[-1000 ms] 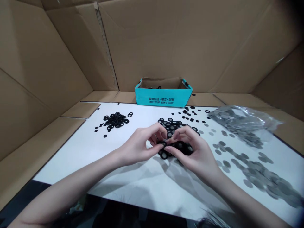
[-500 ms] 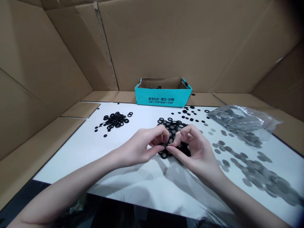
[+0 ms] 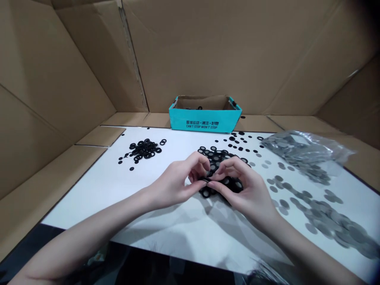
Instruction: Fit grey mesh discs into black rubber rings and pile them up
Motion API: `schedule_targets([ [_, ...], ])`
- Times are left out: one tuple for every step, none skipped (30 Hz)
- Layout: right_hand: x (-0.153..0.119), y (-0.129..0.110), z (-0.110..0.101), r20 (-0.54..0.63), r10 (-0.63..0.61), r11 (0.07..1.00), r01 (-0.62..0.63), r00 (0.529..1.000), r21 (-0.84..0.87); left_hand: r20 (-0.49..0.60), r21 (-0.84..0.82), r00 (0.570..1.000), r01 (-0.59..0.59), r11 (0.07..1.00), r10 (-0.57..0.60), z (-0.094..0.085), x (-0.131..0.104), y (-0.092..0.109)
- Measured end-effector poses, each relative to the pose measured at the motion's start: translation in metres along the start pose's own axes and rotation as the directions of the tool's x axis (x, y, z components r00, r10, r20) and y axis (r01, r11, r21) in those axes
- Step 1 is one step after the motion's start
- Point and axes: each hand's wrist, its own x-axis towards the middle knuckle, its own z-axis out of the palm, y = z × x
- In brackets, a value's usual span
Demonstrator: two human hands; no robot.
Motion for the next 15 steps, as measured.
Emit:
schedule_targets([
  [0.0004,0.0000,0.0001,0.002,0.009,1.000,-0.009,1.000,0.017,-0.010,-0.020,1.000,0.005,1.000,-0.005,0.0010,-0.0002,0.0003],
  [0.0007,0.0001,0.0003,0.006,0.020,0.999,-0.021,1.000,0.038,-0.020,-0.045,1.000,0.012,0.999,-0.013,0.0019,-0.0003,0.0006],
  [0.0010,0.0001,0.0005,0.009,0.031,0.998,-0.031,0.999,0.061,-0.031,-0.068,0.999,0.017,0.998,-0.019,0.0026,-0.0002,0.0010],
  [0.0010,0.0000,0.0008,0.009,0.038,0.996,-0.039,0.999,0.086,-0.038,-0.086,0.999,0.021,0.996,-0.024,0.0030,-0.0001,0.0016],
  [0.0009,0.0000,0.0012,0.005,0.044,0.993,-0.044,0.999,0.110,-0.038,-0.094,0.999,0.021,0.995,-0.025,0.0028,0.0002,0.0024],
  [0.0005,-0.0001,0.0018,-0.003,0.045,0.990,-0.044,0.999,0.132,-0.029,-0.092,0.999,0.019,0.996,-0.022,0.0022,0.0006,0.0035],
  [0.0000,-0.0001,0.0024,-0.015,0.044,0.988,-0.041,0.999,0.151,-0.009,-0.078,1.000,0.018,0.997,-0.019,0.0011,0.0010,0.0047],
  [-0.0007,0.0001,0.0031,-0.028,0.043,0.986,-0.038,0.999,0.163,0.020,-0.056,1.000,0.021,0.998,-0.020,-0.0003,0.0014,0.0060],
  [-0.0014,0.0005,0.0038,-0.036,0.038,0.986,-0.032,0.999,0.165,0.056,-0.028,0.998,0.027,0.999,-0.025,-0.0018,0.0018,0.0072],
  [-0.0020,0.0011,0.0044,-0.035,0.030,0.987,-0.024,0.999,0.156,0.087,0.004,0.996,0.031,1.000,-0.031,-0.0033,0.0020,0.0082],
  [-0.0025,0.0019,0.0049,-0.026,0.019,0.991,-0.015,0.999,0.135,0.110,0.035,0.993,0.037,0.999,-0.040,-0.0045,0.0022,0.0089],
  [-0.0027,0.0029,0.0050,-0.008,0.008,0.994,-0.007,1.000,0.106,0.121,0.060,0.991,0.043,0.997,-0.050,-0.0054,0.0022,0.0091],
  [-0.0028,0.0038,0.0049,0.014,-0.002,0.997,0.001,1.000,0.076,0.122,0.075,0.991,0.048,0.996,-0.057,-0.0059,0.0023,0.0090],
  [-0.0027,0.0046,0.0046,0.033,-0.010,0.999,0.008,0.999,0.049,0.114,0.078,0.992,0.052,0.996,-0.060,-0.0061,0.0023,0.0086],
  [-0.0025,0.0053,0.0040,0.043,-0.016,0.999,0.015,0.999,0.029,0.102,0.071,0.993,0.054,0.996,-0.061,-0.0060,0.0023,0.0080],
])
